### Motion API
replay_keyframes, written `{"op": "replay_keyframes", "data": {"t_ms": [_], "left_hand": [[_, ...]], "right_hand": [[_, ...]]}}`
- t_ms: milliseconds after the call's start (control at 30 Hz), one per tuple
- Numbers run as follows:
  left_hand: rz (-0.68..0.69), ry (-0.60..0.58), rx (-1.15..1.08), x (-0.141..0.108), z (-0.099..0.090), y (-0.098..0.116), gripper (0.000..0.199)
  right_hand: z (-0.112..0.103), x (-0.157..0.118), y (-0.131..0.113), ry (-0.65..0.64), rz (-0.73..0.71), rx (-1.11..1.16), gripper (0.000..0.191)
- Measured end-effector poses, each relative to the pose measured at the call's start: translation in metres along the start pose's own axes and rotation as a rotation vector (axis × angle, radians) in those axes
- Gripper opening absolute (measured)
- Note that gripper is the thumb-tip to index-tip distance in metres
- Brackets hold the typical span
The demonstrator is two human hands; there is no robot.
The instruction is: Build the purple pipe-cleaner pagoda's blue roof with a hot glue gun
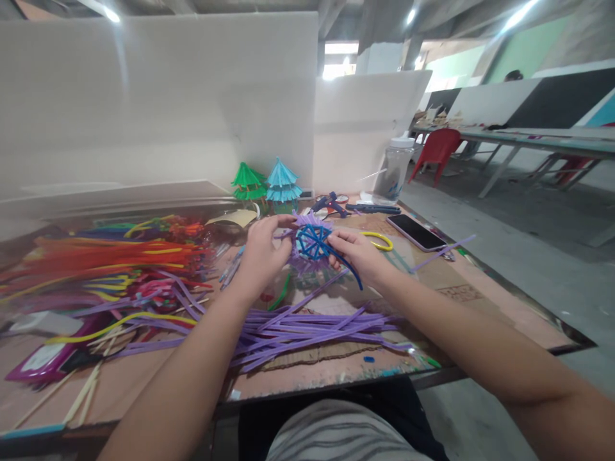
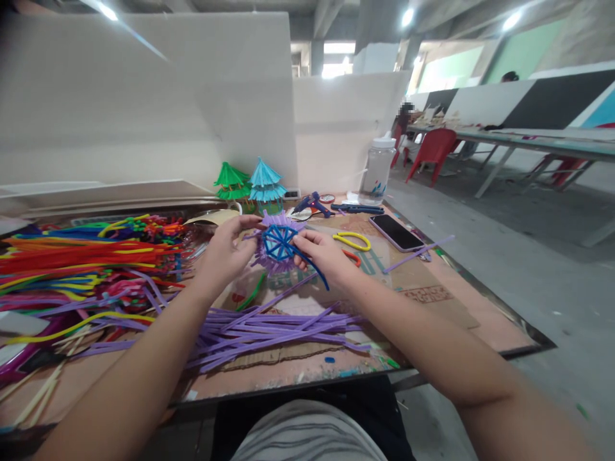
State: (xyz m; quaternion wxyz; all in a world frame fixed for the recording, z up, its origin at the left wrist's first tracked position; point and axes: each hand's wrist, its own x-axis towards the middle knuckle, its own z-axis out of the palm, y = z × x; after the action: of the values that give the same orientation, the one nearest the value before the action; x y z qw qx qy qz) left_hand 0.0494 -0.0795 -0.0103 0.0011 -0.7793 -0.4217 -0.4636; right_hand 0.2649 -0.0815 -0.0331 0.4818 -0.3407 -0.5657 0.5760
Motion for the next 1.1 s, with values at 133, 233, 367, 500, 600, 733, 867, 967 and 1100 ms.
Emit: {"op": "replay_keyframes", "data": {"t_ms": [133,233,367,500,600,733,867,967,1100], "left_hand": [[0.042,-0.040,0.033,-0.001,0.004,0.001,0.028],[0.078,-0.021,0.130,-0.003,0.004,0.000,0.016],[0.091,0.026,0.182,-0.004,0.001,0.000,0.015],[0.101,0.020,0.151,-0.004,0.002,-0.001,0.020],[0.128,0.004,0.119,-0.005,0.005,-0.003,0.019],[0.162,0.010,0.100,-0.006,0.008,-0.004,0.020],[0.147,0.030,0.102,-0.008,0.009,-0.002,0.021],[0.102,0.076,0.067,-0.010,0.012,0.000,0.021],[0.053,0.110,-0.114,-0.011,0.017,-0.001,0.019]], "right_hand": [[0.000,-0.001,0.000,-0.009,0.005,0.006,0.037],[0.000,0.000,0.000,-0.003,0.007,-0.011,0.038],[0.001,0.000,-0.001,-0.002,0.029,0.004,0.041],[0.001,0.001,-0.002,0.013,0.032,0.012,0.041],[0.001,0.001,-0.002,0.000,0.039,0.012,0.043],[0.003,0.000,-0.001,-0.022,0.046,0.014,0.045],[0.004,-0.001,-0.001,-0.039,0.050,0.011,0.043],[0.006,-0.002,-0.002,-0.039,0.048,0.011,0.044],[0.010,-0.005,-0.003,-0.044,0.060,0.010,0.044]]}}
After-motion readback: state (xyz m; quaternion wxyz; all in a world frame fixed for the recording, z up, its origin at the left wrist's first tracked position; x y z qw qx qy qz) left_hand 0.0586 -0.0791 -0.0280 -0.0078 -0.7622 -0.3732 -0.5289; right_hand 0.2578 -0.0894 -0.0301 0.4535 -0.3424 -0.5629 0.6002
